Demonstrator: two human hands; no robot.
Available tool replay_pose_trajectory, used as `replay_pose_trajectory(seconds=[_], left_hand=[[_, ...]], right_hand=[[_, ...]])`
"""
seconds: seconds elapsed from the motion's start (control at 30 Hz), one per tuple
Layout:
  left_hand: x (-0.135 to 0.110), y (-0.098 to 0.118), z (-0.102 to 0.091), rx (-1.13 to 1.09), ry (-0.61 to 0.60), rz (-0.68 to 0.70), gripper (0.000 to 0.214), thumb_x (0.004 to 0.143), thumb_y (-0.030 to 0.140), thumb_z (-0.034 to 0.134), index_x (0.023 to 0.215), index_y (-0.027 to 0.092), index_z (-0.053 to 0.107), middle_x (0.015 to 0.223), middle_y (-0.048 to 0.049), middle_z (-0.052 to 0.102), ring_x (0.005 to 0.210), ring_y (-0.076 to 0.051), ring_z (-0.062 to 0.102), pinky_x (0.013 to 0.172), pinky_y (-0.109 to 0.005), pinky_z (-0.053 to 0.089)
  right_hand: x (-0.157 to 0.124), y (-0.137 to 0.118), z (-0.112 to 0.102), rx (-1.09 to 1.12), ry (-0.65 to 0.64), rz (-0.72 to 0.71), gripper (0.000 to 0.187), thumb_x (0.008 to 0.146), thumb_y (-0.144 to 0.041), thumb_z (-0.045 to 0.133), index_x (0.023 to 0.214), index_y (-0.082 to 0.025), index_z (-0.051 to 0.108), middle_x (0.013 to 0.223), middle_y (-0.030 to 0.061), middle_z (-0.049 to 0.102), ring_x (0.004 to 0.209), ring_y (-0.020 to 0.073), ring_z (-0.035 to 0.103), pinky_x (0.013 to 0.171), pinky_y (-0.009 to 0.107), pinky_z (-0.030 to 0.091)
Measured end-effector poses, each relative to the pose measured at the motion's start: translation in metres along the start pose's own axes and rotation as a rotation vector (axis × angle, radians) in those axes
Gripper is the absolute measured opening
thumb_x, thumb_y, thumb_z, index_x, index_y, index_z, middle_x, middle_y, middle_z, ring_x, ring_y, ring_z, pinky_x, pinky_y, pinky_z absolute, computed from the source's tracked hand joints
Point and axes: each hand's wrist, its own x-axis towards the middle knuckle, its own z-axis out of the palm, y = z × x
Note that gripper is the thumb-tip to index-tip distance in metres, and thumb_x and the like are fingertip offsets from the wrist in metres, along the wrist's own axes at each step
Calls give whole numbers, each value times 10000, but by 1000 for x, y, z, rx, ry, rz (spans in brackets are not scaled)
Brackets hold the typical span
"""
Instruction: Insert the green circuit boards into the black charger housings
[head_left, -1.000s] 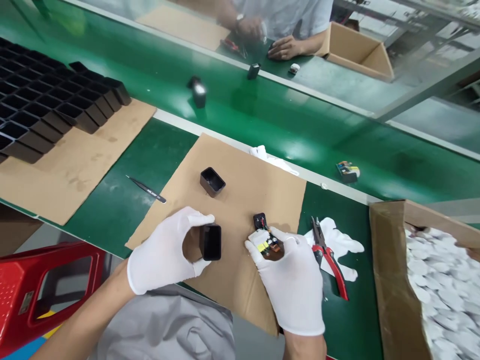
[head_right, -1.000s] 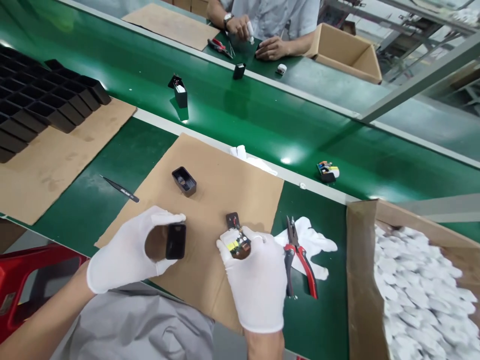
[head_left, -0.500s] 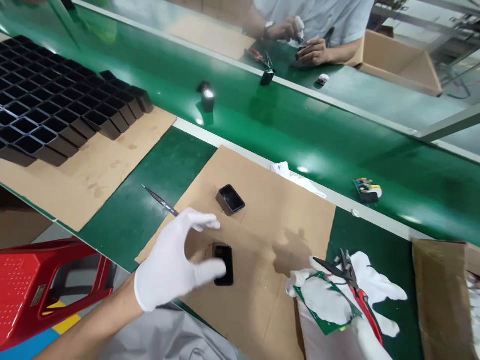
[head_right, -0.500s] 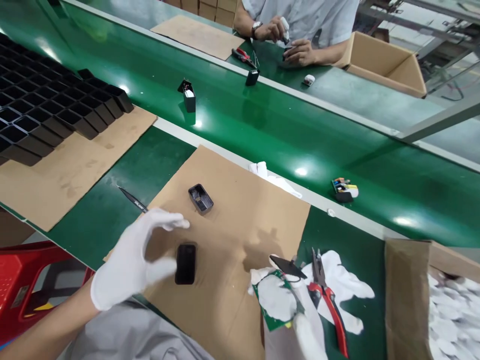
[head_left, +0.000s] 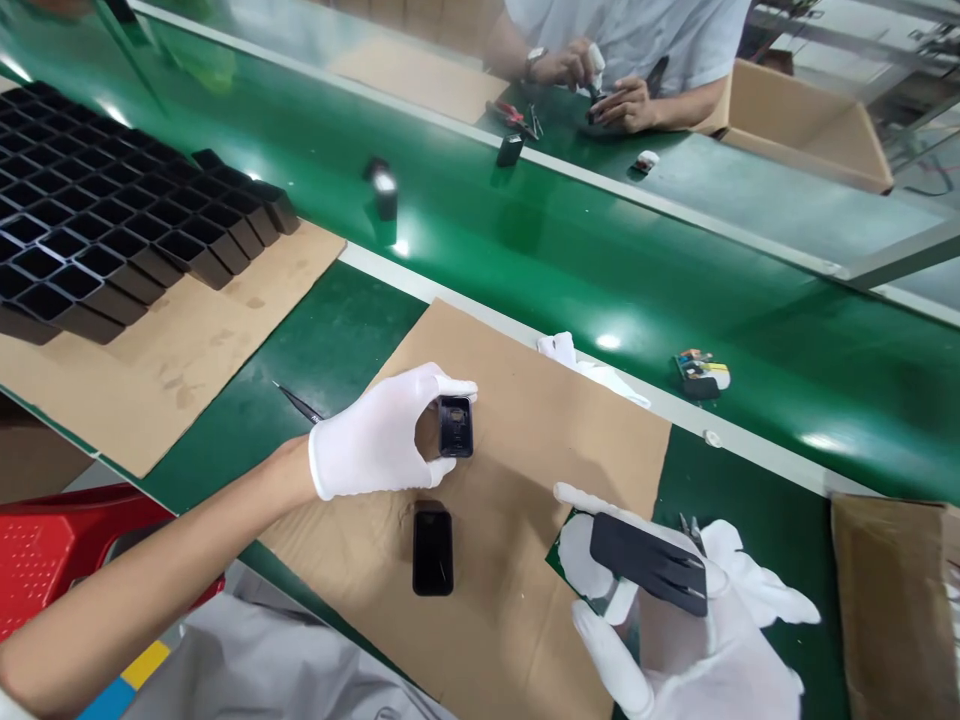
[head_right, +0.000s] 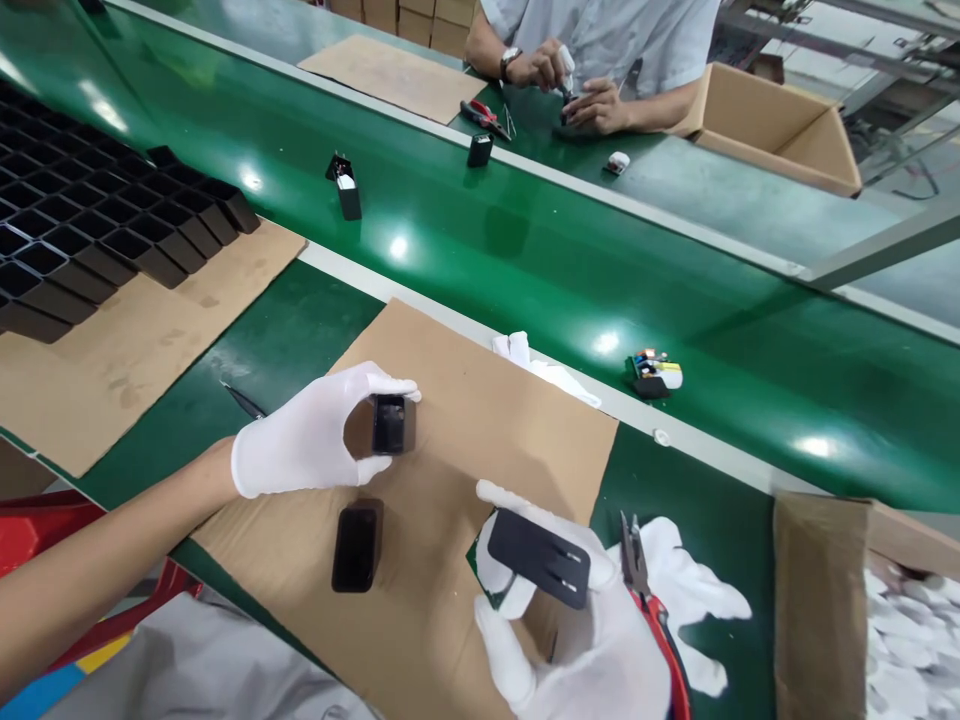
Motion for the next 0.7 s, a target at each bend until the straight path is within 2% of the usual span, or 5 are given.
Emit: replay_pose_trajectory(seconds=[0.17, 0.37, 0.47, 0.57, 0.7], left_hand=[[-1, -7, 5, -28, -3, 52, 668, 764, 140, 741, 1414, 199, 599, 1255, -97, 736, 1139, -279, 768, 1078, -452, 620], [-3, -7, -5, -15, -12, 17, 737, 817, 217, 775, 1507, 191, 518, 1354, -143, 725, 1196, -308, 745, 1102, -524, 594], [-28, 10, -15, -29, 163, -32, 572, 919, 234, 733, 1459, 219, 545, 1350, -122, 738, 1200, -274, 727, 1084, -500, 583], [-69, 32, -9, -31, 439, -154, 293, 970, 171, 653, 1247, 268, 638, 1061, -35, 767, 992, -227, 722, 956, -454, 600], [-106, 45, 25, 5, 217, -199, 892, 689, 238, 950, 1473, 254, 526, 1378, -135, 690, 1238, -347, 707, 1036, -548, 621]], right_hand=[[0, 2, 4, 180, -50, -4, 440, 876, -426, 867, 1253, -240, 736, 1035, 104, 822, 903, 358, 804, 770, 473, 673], [4, -5, 11, 314, -44, -21, 334, 908, -364, 853, 1197, -263, 720, 1176, 106, 824, 977, 356, 804, 894, 545, 667], [5, -8, 13, 358, -31, -43, 336, 937, -303, 819, 1247, -261, 696, 1214, 112, 829, 892, 330, 813, 845, 535, 685], [5, -10, 14, 392, -46, -47, 342, 943, -263, 814, 1272, -251, 719, 1243, 131, 832, 862, 317, 818, 765, 475, 693], [1, -7, 19, 560, -30, 60, 401, 883, -370, 907, 1241, -251, 771, 1177, 113, 853, 970, 326, 826, 804, 436, 691]])
